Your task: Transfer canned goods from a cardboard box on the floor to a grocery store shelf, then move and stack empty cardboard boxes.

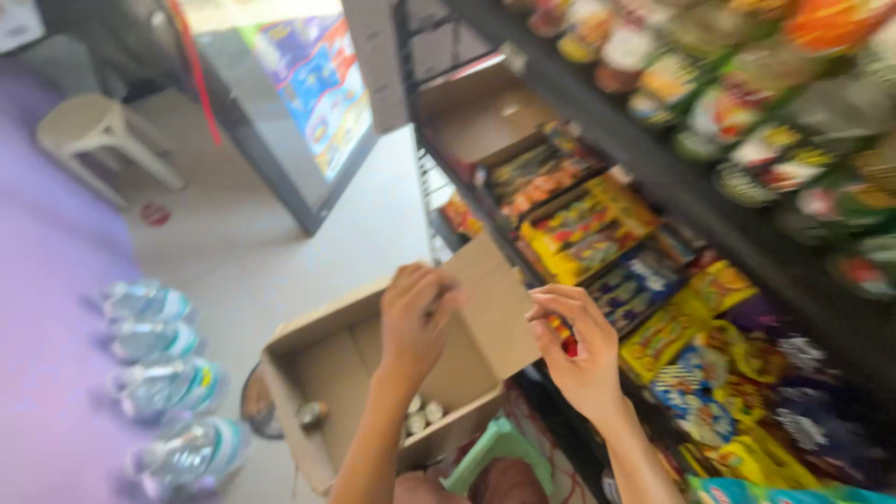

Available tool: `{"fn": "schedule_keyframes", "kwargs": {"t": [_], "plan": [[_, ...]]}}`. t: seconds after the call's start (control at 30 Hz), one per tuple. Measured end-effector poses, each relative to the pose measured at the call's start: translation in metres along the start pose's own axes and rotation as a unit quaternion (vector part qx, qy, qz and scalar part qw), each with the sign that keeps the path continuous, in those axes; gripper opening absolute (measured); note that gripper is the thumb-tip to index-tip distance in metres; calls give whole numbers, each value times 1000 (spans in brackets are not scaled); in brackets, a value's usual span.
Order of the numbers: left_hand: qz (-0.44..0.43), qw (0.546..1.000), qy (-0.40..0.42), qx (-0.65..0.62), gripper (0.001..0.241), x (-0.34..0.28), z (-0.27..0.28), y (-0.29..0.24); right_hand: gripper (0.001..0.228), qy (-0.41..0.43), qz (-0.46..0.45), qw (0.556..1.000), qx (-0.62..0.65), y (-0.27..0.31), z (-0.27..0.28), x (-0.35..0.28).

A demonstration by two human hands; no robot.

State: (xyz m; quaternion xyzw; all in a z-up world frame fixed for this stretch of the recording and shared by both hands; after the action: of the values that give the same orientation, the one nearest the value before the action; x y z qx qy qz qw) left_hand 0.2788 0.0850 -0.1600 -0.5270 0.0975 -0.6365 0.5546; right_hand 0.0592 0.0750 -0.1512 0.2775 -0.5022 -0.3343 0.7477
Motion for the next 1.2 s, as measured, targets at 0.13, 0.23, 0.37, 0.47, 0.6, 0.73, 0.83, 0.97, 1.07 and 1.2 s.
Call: {"fn": "schedule_keyframes", "kwargs": {"t": [0.13, 0.23, 0.37, 0.47, 0.6, 0.73, 0.83, 0.97, 1.07, 1.2], "plan": [[31, 996, 29, -77, 18, -37, -19, 94, 36, 65, -16, 997, -32, -74, -78, -52], [-34, 999, 30, -18, 34, -85, -56, 216, 38, 90, -69, 993, -25, -165, -150, -90], [202, 947, 243, 55, 15, -211, -123, 380, 38, 129, -211, 968, -30, -285, -242, -168], [211, 938, 265, 70, 18, -281, -119, 448, 40, 177, -267, 947, -37, -344, -312, -227], [255, 924, 277, 61, 50, -374, -116, 541, 48, 298, -279, 909, -85, -413, -393, -294], [271, 901, 335, 53, 58, -460, -129, 601, 52, 376, -283, 869, -154, -470, -455, -376], [288, 854, 429, 62, 62, -501, -149, 620, 59, 402, -276, 841, -234, -501, -484, -419], [213, 901, 377, 35, 73, -547, -181, 652, 69, 410, -318, 817, -251, -518, -501, -450], [204, 909, 363, -15, 70, -552, -189, 668, 68, 394, -331, 824, -238, -549, -505, -481], [327, 907, 219, -152, 62, -528, -163, 692, 61, 364, -376, 812, -258, -563, -504, -493]]}}
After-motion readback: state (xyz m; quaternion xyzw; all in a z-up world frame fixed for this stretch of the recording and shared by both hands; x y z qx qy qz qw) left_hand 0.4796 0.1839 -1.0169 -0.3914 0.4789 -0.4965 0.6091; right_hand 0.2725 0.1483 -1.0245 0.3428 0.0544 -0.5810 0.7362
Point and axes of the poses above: each hand's wrist, its own x-axis towards the middle knuckle, its own z-axis out of the back of the hand, y = z × x, the point moved 6 cm from there along x, towards the middle knuckle, and after that the axes turned 4 degrees about -x, right-handed, at the moved point
